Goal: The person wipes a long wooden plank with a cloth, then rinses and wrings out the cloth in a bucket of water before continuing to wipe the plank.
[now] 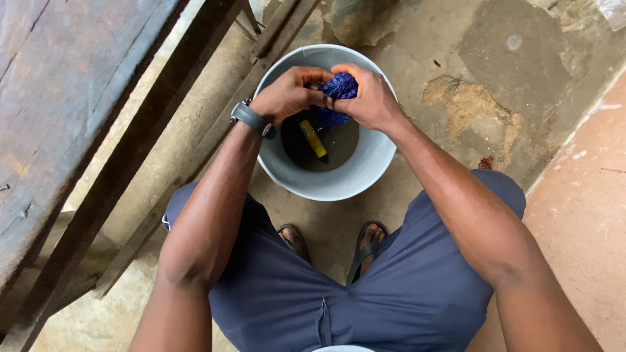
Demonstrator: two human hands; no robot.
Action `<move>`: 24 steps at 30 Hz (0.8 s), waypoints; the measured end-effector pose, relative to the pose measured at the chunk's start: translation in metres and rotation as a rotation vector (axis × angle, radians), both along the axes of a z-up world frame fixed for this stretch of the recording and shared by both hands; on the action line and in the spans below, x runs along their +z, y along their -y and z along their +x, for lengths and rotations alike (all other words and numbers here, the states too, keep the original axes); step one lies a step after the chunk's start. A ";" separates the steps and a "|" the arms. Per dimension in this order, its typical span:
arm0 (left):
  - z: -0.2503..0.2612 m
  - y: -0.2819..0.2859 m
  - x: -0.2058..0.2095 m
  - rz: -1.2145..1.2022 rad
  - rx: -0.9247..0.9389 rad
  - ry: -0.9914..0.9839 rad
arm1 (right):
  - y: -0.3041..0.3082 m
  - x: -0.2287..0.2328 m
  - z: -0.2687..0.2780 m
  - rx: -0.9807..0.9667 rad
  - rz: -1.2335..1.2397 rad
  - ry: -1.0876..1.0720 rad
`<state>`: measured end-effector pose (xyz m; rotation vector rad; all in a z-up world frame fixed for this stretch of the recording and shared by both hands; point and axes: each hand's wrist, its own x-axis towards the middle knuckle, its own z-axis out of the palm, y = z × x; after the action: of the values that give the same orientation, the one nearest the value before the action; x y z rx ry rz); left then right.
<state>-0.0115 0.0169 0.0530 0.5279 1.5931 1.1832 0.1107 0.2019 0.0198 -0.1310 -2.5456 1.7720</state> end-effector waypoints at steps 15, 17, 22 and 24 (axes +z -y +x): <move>0.009 -0.007 0.019 0.075 0.002 -0.707 | -0.007 -0.003 0.000 0.124 -0.867 0.316; 0.011 -0.007 0.021 0.082 0.017 -0.697 | -0.015 0.006 0.001 0.145 -1.065 0.425; 0.015 -0.009 0.024 0.209 0.020 -0.616 | -0.011 0.030 0.001 0.183 -1.180 0.379; 0.016 -0.009 0.024 0.246 0.033 -0.561 | -0.009 0.033 0.004 0.234 -1.198 0.359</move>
<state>0.0047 0.0260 0.0766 1.0687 1.9340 1.3389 0.1145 0.2107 0.0530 -0.1834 -1.2678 3.3236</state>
